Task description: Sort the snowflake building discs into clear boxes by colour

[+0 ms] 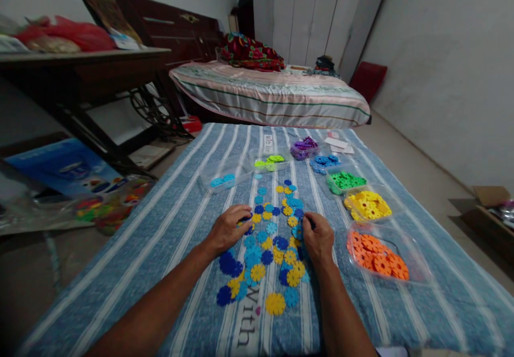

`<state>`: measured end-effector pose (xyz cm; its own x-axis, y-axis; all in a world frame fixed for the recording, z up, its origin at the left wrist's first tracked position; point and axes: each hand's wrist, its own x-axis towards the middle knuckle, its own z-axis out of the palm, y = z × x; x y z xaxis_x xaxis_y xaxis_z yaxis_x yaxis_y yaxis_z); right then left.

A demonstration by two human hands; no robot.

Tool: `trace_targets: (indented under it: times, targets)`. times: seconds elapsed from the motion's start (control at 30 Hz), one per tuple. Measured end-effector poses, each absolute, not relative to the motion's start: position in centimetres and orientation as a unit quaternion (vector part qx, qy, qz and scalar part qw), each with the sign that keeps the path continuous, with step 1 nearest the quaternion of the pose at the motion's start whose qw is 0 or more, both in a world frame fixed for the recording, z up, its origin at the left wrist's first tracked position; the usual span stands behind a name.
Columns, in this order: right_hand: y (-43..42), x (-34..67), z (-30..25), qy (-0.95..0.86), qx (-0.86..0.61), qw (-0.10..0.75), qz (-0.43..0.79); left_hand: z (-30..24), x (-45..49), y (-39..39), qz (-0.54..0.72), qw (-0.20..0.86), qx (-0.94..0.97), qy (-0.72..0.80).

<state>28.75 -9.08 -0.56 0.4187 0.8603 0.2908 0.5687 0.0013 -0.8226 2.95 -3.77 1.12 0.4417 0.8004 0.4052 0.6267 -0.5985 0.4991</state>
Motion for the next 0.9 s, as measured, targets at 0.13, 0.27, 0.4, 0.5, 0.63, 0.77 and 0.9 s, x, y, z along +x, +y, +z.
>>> trace_targets:
  times: [0.13, 0.27, 0.4, 0.5, 0.63, 0.77, 0.9]
  targets:
    - [-9.4, 27.8, -0.5, -0.520, -0.672, 0.495, 0.181, 1.2, 2.5, -3.6, 0.322, 0.184, 0.824, 0.428]
    - [-9.6, 27.1, -0.2, -0.510, -0.640, 0.520, 0.243, 1.3, 2.3, -3.5, 0.337, 0.216, 0.806, 0.435]
    - [-9.5, 27.2, 0.1, -0.463, -0.616, 0.564, 0.297, 1.3, 2.3, -3.4, 0.346, 0.222, 0.801, 0.435]
    - [-9.5, 27.5, 0.3, -0.433, -0.610, 0.586, 0.310, 1.3, 2.3, -3.5, 0.333, 0.217, 0.813, 0.426]
    - [-9.4, 27.7, 0.7, -0.413, -0.611, 0.596, 0.318, 1.3, 2.3, -3.4, 0.315, 0.199, 0.833, 0.409]
    - [-9.2, 27.9, 0.8, -0.360, -0.595, 0.631, 0.344, 1.3, 2.2, -3.2, 0.314, 0.214, 0.826, 0.416]
    - [-9.1, 28.2, 0.4, -0.283, -0.564, 0.672, 0.388, 1.3, 2.2, -3.1, 0.325, 0.235, 0.810, 0.427]
